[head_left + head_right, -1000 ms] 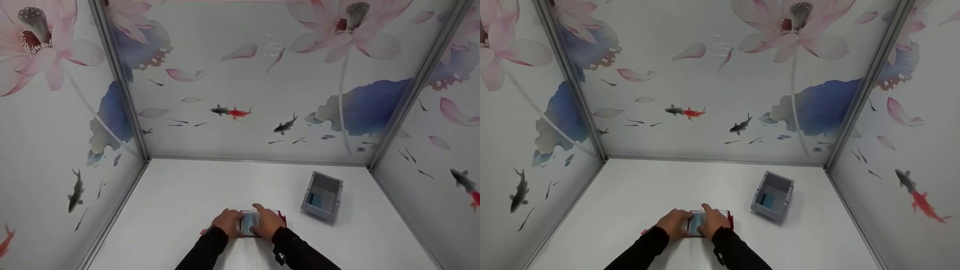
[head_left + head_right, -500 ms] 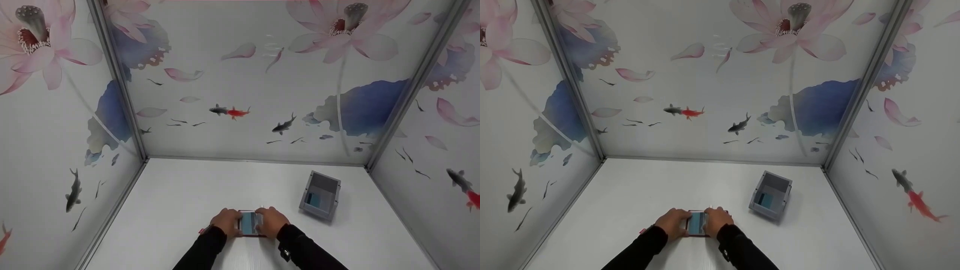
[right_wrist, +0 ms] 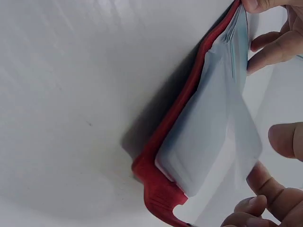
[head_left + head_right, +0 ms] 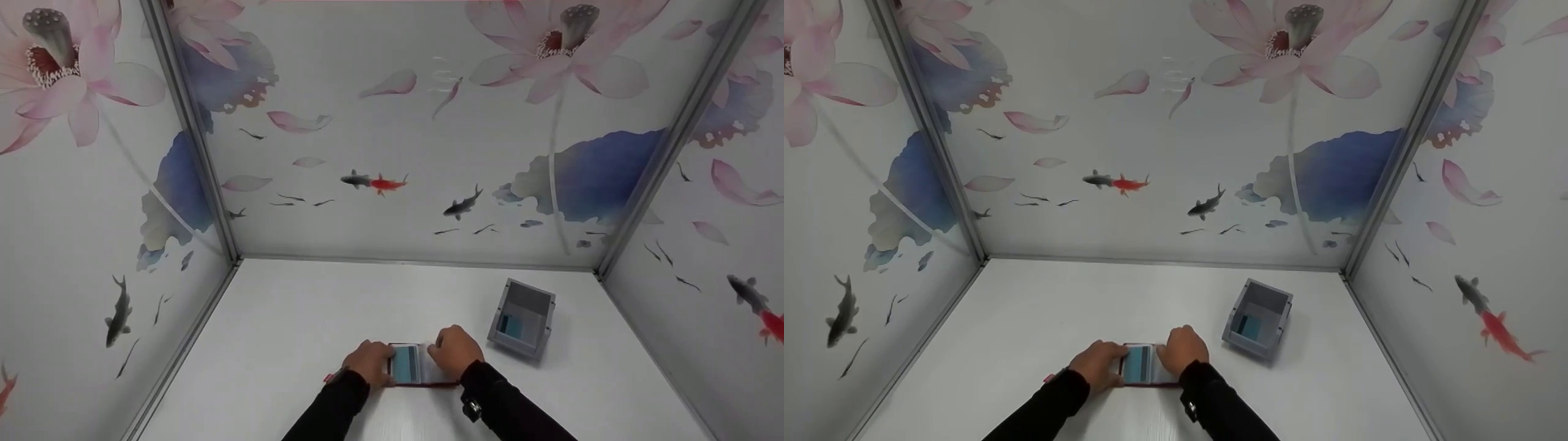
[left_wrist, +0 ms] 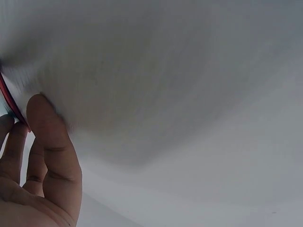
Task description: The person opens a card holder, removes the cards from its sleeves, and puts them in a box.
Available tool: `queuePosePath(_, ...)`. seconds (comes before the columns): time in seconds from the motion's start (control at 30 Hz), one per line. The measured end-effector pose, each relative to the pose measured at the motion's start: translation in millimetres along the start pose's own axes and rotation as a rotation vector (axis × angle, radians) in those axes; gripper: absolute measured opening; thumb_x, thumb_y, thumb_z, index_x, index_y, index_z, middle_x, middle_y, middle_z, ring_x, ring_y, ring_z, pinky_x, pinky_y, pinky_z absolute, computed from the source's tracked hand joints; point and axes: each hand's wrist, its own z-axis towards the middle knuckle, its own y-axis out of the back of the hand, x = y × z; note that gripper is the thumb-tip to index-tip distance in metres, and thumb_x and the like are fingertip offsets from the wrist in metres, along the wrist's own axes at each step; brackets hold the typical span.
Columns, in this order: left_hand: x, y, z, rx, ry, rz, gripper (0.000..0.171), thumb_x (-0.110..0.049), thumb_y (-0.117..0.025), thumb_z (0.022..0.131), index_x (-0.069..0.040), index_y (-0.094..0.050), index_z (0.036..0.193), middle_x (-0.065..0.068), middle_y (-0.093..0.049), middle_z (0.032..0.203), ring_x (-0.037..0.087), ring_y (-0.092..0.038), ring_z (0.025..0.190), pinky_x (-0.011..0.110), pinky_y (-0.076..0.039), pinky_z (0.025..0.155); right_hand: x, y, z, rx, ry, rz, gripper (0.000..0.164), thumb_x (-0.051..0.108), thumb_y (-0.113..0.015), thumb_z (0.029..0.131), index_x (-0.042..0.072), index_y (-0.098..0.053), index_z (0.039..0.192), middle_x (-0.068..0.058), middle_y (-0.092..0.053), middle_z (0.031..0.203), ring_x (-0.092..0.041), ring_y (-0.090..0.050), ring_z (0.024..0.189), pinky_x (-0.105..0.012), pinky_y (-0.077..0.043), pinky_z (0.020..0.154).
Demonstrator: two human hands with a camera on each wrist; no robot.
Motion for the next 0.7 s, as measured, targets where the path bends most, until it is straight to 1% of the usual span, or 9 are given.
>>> queuePosePath(0.07, -0.6, 0.7, -0.7, -0.008, -0.003, 0.002, 0.056, -0.018, -0.105, 0.081, -0.008, -0.083, 0.131, 0.008, -0.084, 0.124, 0.026, -0.072, 0.108, 0.041, -0.064, 0.093, -2, 1, -1, -0.016, 0.008, -0.015, 0.009, 0.009, -0.083, 0.095, 0.003, -0.080, 0.088, -0.010, -0.075, 0.096, -0.023, -0.069, 0.081, -0.045, -0.062, 0.076)
queuePosePath(0.13, -1.1, 1.0, -1.1, -0.014, -0.003, 0.001, 0.056, -0.018, -0.105, 0.081, -0.008, -0.083, 0.132, 0.008, -0.084, 0.124, 0.027, -0.073, 0.109, 0.041, -0.064, 0.093, -4, 0, -2, -0.011, 0.003, -0.033, 0.003, 0.004, -0.084, 0.093, 0.003, -0.081, 0.094, -0.012, -0.076, 0.102, -0.026, -0.071, 0.088, -0.048, -0.063, 0.081)
queuePosePath(0.27, -1.9, 1.0, -1.9, -0.012, 0.004, -0.009, 0.057, -0.018, -0.104, 0.083, -0.007, -0.082, 0.134, 0.009, -0.084, 0.127, 0.028, -0.072, 0.112, 0.042, -0.064, 0.095, -6, -4, -2, 0.020, 0.038, -0.055, 0.007, -0.003, -0.082, 0.095, 0.003, -0.082, 0.099, -0.012, -0.080, 0.103, -0.028, -0.074, 0.090, -0.050, -0.064, 0.083)
queuePosePath(0.4, -3.0, 0.5, -3.9, -0.005, 0.017, -0.028, 0.058, -0.019, -0.103, 0.085, -0.006, -0.080, 0.137, 0.010, -0.082, 0.131, 0.028, -0.071, 0.115, 0.043, -0.064, 0.097, -2, -7, -3, 0.056, 0.136, -0.073, 0.013, -0.009, -0.077, 0.096, 0.001, -0.083, 0.098, -0.011, -0.080, 0.096, -0.028, -0.075, 0.087, -0.049, -0.066, 0.081)
queuePosePath(0.47, -3.4, 0.4, -4.5, -0.010, 0.016, -0.037, 0.059, -0.018, -0.103, 0.085, -0.006, -0.080, 0.138, 0.010, -0.082, 0.131, 0.028, -0.071, 0.114, 0.042, -0.064, 0.095, 1, -7, -4, 0.079, 0.162, -0.072, 0.012, -0.010, -0.078, 0.094, 0.000, -0.083, 0.098, -0.012, -0.080, 0.094, -0.029, -0.076, 0.087, -0.050, -0.066, 0.081)
queuePosePath(0.53, -3.5, 0.2, -4.6, -0.017, 0.013, -0.043, 0.059, -0.017, -0.103, 0.084, -0.006, -0.081, 0.137, 0.010, -0.082, 0.129, 0.027, -0.071, 0.112, 0.041, -0.063, 0.094, 4, -7, -4, 0.112, 0.155, -0.052, 0.010, -0.009, -0.080, 0.093, 0.000, -0.083, 0.098, -0.012, -0.080, 0.095, -0.028, -0.076, 0.089, -0.051, -0.067, 0.083)
queuePosePath(0.6, -3.4, -0.1, -4.2, -0.020, 0.014, -0.042, 0.059, -0.017, -0.104, 0.083, -0.006, -0.081, 0.136, 0.009, -0.083, 0.128, 0.025, -0.070, 0.111, 0.040, -0.063, 0.093, 7, -6, -4, 0.147, 0.123, -0.005, 0.006, -0.005, -0.081, 0.093, -0.001, -0.084, 0.097, -0.011, -0.081, 0.096, -0.025, -0.076, 0.090, -0.049, -0.067, 0.083)
queuePosePath(0.67, -3.4, -0.5, -3.8, -0.020, 0.016, -0.045, 0.059, -0.016, -0.104, 0.083, -0.006, -0.081, 0.136, 0.010, -0.083, 0.128, 0.025, -0.070, 0.110, 0.040, -0.063, 0.093, 10, -5, -3, 0.179, 0.089, 0.062, 0.005, -0.001, -0.081, 0.094, -0.002, -0.085, 0.094, -0.010, -0.081, 0.093, -0.020, -0.073, 0.085, -0.043, -0.066, 0.079)
queuePosePath(0.7, -3.3, -0.9, -3.4, -0.018, 0.017, -0.043, 0.059, -0.016, -0.104, 0.083, -0.006, -0.081, 0.136, 0.010, -0.083, 0.128, 0.025, -0.071, 0.111, 0.041, -0.064, 0.094, 11, -4, -2, 0.196, 0.065, 0.097, 0.008, 0.001, -0.080, 0.095, -0.002, -0.085, 0.091, -0.008, -0.081, 0.089, -0.017, -0.071, 0.081, -0.039, -0.064, 0.074)
